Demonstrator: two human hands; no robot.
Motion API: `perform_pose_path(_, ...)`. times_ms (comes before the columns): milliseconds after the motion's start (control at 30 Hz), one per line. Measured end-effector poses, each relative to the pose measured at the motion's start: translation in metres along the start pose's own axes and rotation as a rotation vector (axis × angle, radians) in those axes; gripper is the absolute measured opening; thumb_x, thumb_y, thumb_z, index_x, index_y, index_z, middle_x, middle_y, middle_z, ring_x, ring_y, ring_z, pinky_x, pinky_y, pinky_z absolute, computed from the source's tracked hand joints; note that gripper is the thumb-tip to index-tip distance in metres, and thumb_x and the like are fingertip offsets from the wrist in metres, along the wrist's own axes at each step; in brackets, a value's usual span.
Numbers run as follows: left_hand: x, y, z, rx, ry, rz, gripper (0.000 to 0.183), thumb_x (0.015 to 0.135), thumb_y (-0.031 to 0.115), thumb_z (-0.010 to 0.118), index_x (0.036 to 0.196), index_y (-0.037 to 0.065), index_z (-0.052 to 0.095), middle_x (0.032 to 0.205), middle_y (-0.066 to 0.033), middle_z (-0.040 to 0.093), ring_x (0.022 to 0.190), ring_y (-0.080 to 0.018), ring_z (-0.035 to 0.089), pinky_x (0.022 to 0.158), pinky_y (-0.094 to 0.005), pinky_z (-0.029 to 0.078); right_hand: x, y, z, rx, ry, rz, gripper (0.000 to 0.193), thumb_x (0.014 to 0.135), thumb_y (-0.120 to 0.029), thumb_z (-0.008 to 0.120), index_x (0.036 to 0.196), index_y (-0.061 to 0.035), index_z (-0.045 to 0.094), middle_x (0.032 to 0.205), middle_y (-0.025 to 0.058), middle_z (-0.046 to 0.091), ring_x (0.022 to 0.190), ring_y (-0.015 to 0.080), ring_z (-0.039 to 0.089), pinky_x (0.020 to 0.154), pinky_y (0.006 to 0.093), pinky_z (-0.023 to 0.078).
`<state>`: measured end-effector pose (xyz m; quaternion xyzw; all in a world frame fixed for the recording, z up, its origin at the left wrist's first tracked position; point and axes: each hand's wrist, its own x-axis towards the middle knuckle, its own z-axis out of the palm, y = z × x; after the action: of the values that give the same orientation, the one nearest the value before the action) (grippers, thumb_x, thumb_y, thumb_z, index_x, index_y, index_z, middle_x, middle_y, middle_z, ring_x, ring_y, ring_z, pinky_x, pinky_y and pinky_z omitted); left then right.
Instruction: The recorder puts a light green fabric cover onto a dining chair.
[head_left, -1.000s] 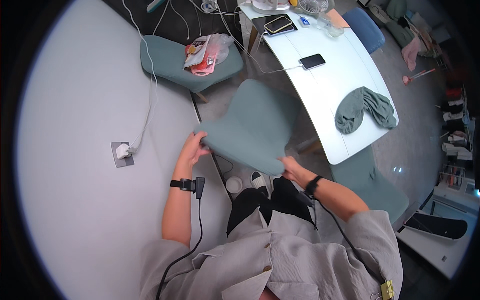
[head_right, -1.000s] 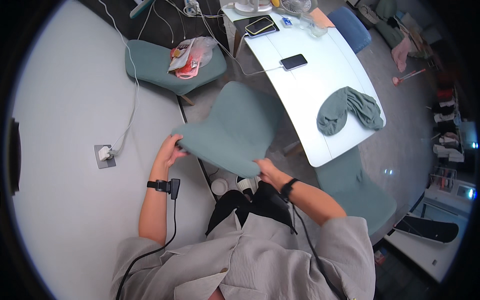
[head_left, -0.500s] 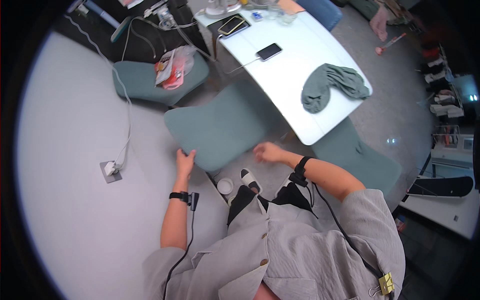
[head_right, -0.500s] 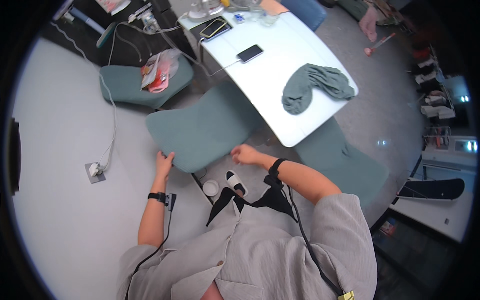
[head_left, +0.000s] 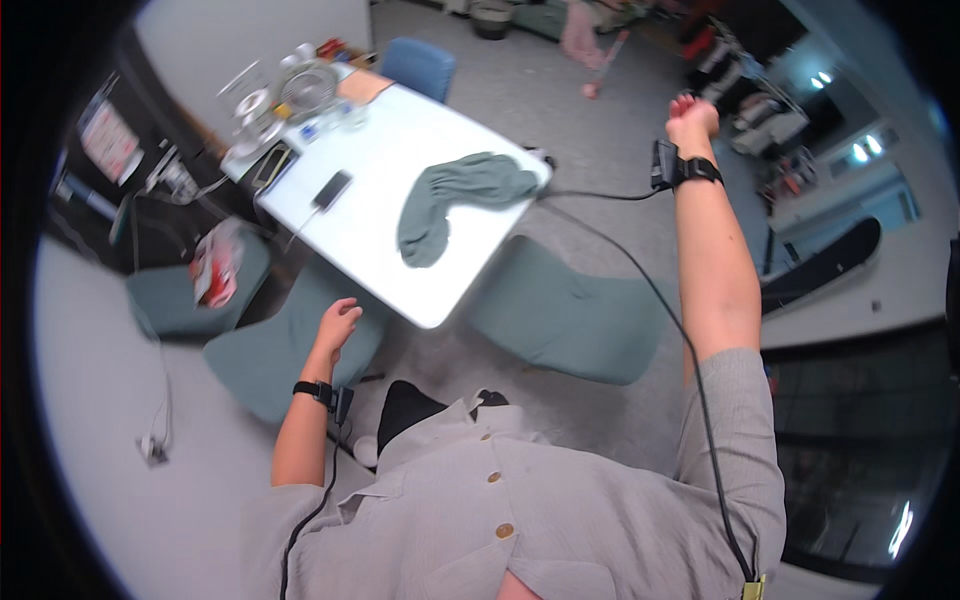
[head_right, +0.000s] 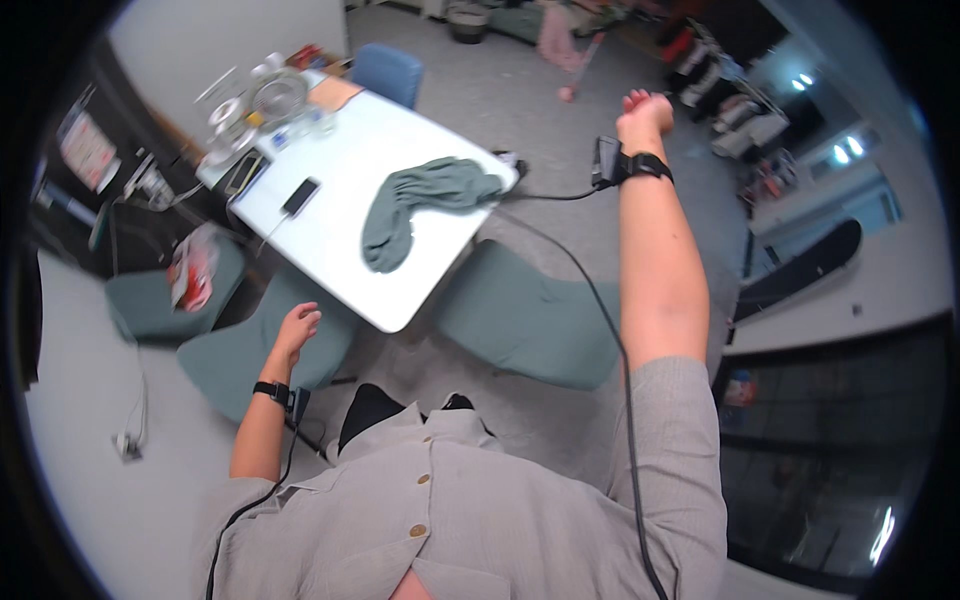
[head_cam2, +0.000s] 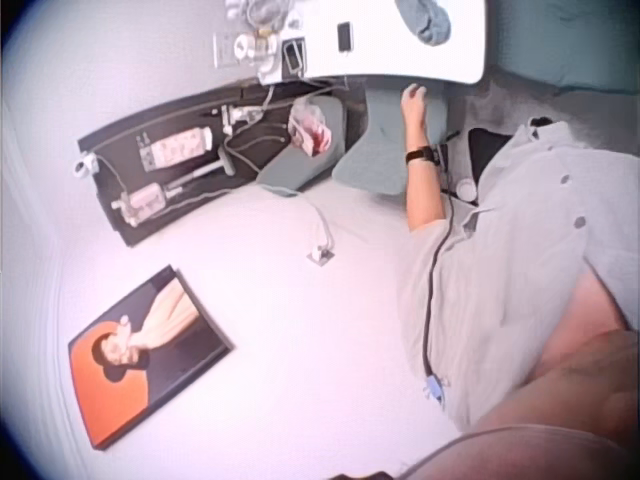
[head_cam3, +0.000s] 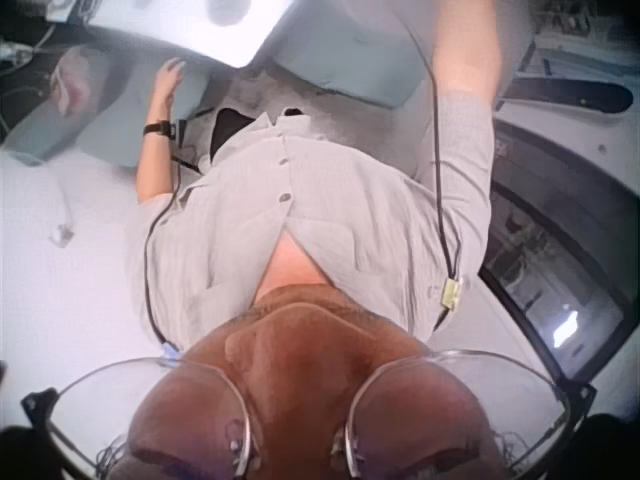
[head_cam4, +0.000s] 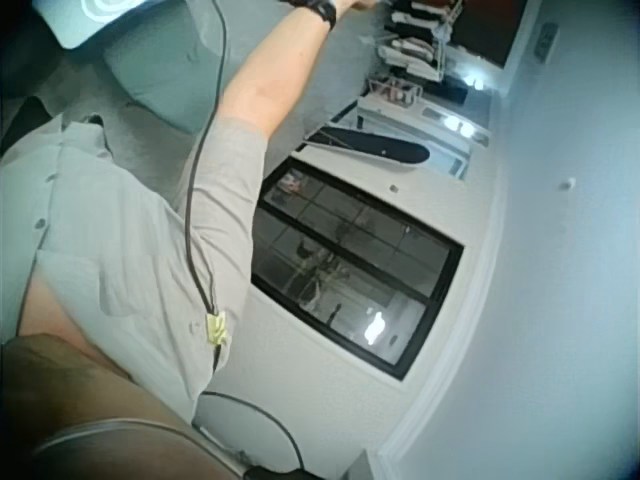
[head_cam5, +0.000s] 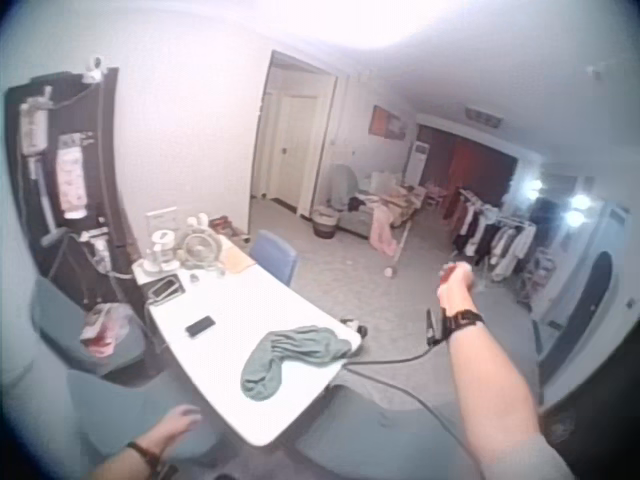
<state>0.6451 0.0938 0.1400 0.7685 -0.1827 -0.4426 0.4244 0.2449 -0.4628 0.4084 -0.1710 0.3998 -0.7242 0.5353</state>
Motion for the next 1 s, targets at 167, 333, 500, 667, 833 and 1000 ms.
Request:
perform_pose_path(167, 0.102, 0.085, 0.137, 0.255, -0.393, 0.364, 0.050, 0.086, 0.022, 0.067, 0.130, 0.001, 0.056, 0.119, -0.0153, 0.064, 0.104, -0.0229, 0.061, 0.086, -0.0305, 0.048, -0.007, -0.115, -0.032, -1.276, -0.326, -1.176, 0.018, 0.086, -0.020, 0.055, 0.096, -0.0115, 0.067, 0.092, 0.0159, 0.070, 0.089, 0.0372, 0.066, 0.078, 0.0442, 0.052)
perform_pose_path(333, 0.161, 0.106, 0.191, 0.258, -0.495, -0.099, 0.052, 0.085, 0.021, 0.069, 0.133, 0.005, 0.055, 0.122, -0.0144, 0.063, 0.113, -0.0264, 0.059, 0.093, -0.0344, 0.047, -0.087, -0.134, -0.162, -1.808, -0.460, -1.004, 0.015, 0.088, -0.017, 0.055, 0.097, -0.0082, 0.062, 0.094, 0.0158, 0.066, 0.089, 0.0374, 0.063, 0.074, 0.0455, 0.051)
perform_pose_path(500, 0.245, 0.044, 0.164, 0.265, -0.595, -0.017, 0.065, 0.080, 0.026, 0.074, 0.138, 0.005, 0.051, 0.135, -0.0142, 0.055, 0.123, -0.0298, 0.051, 0.096, -0.0394, 0.045, -0.240, -0.150, -0.278, -1.843, -0.658, -0.220, 0.007, 0.086, -0.006, 0.058, 0.091, -0.0004, 0.060, 0.076, 0.0119, 0.061, 0.069, 0.0162, 0.057, 0.065, 0.0307, 0.048)
perform_pose_path(667, 0.239, 0.018, 0.204, 1.022, -0.442, 0.657, 0.066, 0.067, 0.035, 0.081, 0.128, 0.018, 0.062, 0.150, -0.0292, 0.031, 0.131, -0.0446, 0.040, 0.110, -0.0450, 0.036, -0.386, -0.162, -0.307, -1.645, -0.287, 0.594, 0.019, 0.092, -0.008, 0.059, 0.108, 0.0011, 0.063, 0.087, 0.0064, 0.069, 0.085, 0.0135, 0.066, 0.079, 0.0276, 0.052)
perform_pose_path(833, 0.247, 0.000, 0.221, 1.047, -0.357, 0.827, 0.013, 0.080, 0.003, 0.054, 0.089, 0.000, 0.063, 0.097, -0.0237, 0.061, 0.094, -0.0432, 0.059, 0.083, -0.0493, 0.049, -0.431, -0.152, -0.326, -1.557, -0.225, 0.501, 0.021, 0.093, -0.011, 0.061, 0.112, -0.0011, 0.063, 0.095, 0.0082, 0.069, 0.088, 0.0148, 0.066, 0.080, 0.0281, 0.052)
perform_pose_path(1000, 0.274, 0.058, 0.257, 0.517, -0.583, 0.355, 0.010, 0.078, 0.013, 0.063, 0.072, 0.009, 0.056, 0.065, -0.0007, 0.054, 0.059, -0.0121, 0.050, 0.054, -0.0276, 0.040, -0.448, -0.169, -0.307, -1.584, -0.513, 0.160, 0.021, 0.092, -0.013, 0.061, 0.111, -0.0039, 0.063, 0.103, 0.0111, 0.067, 0.094, 0.0251, 0.065, 0.082, 0.0345, 0.052)
